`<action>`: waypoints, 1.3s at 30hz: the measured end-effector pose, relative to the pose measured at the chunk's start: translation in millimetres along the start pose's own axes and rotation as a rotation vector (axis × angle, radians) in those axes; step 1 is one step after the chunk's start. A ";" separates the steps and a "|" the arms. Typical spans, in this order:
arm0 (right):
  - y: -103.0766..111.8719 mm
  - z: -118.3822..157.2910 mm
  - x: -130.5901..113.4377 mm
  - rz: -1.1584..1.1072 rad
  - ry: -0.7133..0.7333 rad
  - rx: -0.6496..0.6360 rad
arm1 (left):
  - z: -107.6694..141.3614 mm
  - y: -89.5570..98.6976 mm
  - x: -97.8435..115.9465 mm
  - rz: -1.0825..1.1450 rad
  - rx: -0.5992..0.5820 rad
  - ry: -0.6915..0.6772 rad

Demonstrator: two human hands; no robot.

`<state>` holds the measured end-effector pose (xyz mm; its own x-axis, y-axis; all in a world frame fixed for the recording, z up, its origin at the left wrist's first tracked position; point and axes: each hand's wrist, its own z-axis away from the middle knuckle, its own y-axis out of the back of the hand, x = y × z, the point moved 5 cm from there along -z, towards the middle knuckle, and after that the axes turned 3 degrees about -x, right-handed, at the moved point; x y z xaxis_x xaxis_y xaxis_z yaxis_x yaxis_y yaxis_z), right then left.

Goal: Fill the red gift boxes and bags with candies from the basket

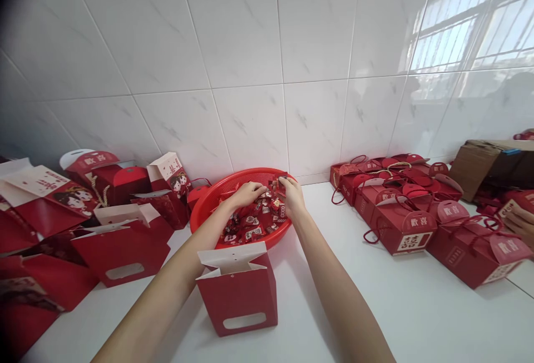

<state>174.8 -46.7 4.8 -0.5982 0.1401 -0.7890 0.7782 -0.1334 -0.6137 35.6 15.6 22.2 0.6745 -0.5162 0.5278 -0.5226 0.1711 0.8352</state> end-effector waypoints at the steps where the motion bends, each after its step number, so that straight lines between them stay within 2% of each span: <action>1: -0.1 0.2 0.0 0.002 0.004 0.001 | -0.5 -0.2 -1.1 -0.002 0.010 0.003; 6: -0.2 1.3 -0.3 0.018 0.021 0.005 | -3.3 1.0 -3.6 0.008 0.093 0.004; 12: -1.3 1.7 0.3 0.057 0.018 -0.021 | -2.6 4.1 2.8 0.077 0.157 -0.050; 22: -1.9 0.0 0.3 0.062 0.056 -0.008 | -8.8 5.5 -1.8 0.377 0.257 -0.146; 31: -1.1 -0.7 0.2 0.047 0.066 -0.036 | -8.0 1.4 6.1 0.502 0.171 -0.185; 39: -5.8 3.5 -2.3 0.042 0.051 -0.071 | -6.1 1.0 10.8 0.508 0.101 -0.201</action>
<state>171.0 -49.7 10.2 -0.5559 0.1855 -0.8103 0.8149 -0.0707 -0.5752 45.6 15.3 29.7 0.2169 -0.5415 0.8122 -0.8100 0.3645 0.4594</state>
